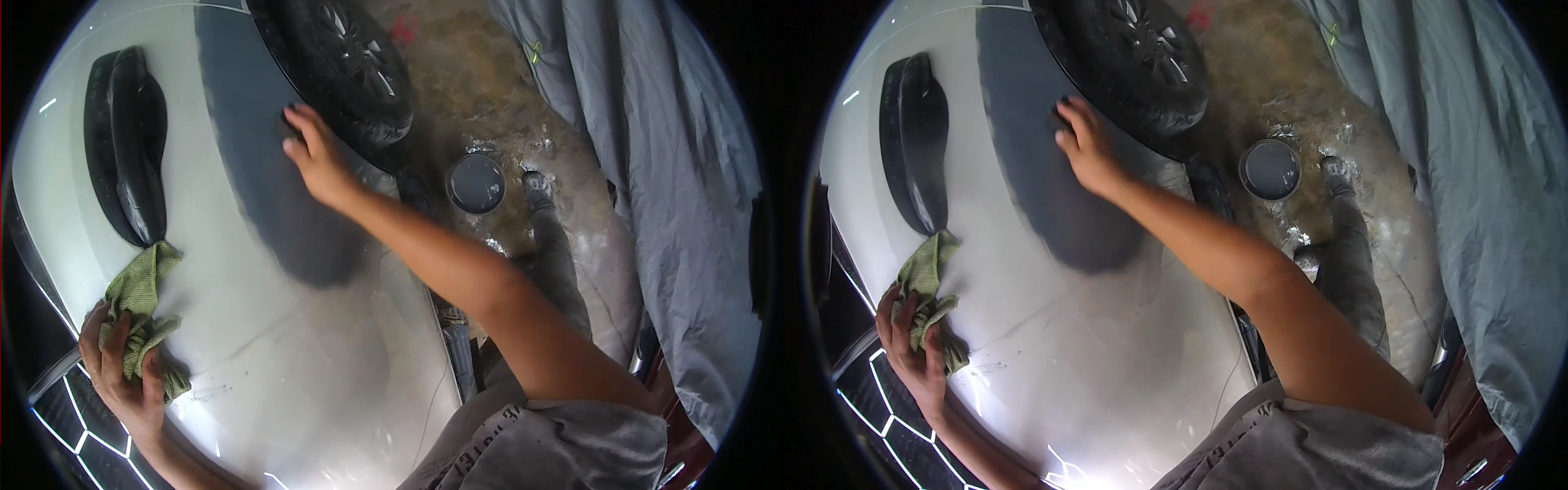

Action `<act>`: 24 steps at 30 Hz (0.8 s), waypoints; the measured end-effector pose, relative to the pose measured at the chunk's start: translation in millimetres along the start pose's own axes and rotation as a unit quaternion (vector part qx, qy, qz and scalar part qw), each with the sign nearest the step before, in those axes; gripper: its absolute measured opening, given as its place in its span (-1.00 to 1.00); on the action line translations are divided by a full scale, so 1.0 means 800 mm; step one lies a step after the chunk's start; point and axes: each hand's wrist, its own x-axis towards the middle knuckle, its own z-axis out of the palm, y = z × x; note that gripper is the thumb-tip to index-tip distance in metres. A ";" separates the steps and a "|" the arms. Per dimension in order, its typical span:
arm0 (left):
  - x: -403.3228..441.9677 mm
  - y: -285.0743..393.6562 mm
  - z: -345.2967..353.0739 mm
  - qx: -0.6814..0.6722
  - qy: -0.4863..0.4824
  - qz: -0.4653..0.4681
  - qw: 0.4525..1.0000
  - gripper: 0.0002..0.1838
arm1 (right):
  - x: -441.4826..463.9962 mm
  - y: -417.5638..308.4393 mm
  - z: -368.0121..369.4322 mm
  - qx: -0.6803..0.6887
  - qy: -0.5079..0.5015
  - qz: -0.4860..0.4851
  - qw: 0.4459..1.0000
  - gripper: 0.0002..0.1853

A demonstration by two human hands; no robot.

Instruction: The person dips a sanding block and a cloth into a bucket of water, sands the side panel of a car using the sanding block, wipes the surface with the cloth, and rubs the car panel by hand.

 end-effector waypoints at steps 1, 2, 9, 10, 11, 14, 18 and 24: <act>-0.001 0.000 0.002 0.000 0.003 -0.001 1.000 -0.51 | 0.022 0.004 -0.002 -0.027 0.008 -0.016 0.999 -0.49; -0.002 0.000 0.003 -0.002 0.007 -0.005 1.000 -0.51 | 0.011 0.000 0.000 -0.025 0.005 -0.008 1.000 -0.48; -0.001 -0.007 0.001 0.022 0.000 0.007 1.000 -0.50 | -0.219 -0.083 -0.013 -0.017 -0.073 -0.021 0.997 -0.45; -0.001 -0.007 0.001 0.015 -0.001 0.008 1.000 -0.51 | -0.196 -0.073 -0.011 -0.019 -0.070 -0.024 0.997 -0.46; -0.002 -0.006 0.001 0.007 -0.003 0.008 1.000 -0.51 | -0.169 -0.061 -0.009 -0.022 -0.067 -0.025 0.997 -0.46; -0.004 -0.012 0.003 0.046 0.003 0.026 0.999 -0.51 | -0.009 -0.009 0.002 0.015 0.008 0.001 1.000 -0.49; 0.005 -0.007 -0.005 0.131 0.024 0.060 0.989 -0.52 | -0.019 -0.004 -0.004 -0.082 0.012 -0.026 0.996 -0.48; 0.004 0.018 -0.007 0.006 0.055 0.032 0.998 -0.57 | -0.238 -0.027 -0.072 -0.080 -0.100 0.205 0.970 -0.47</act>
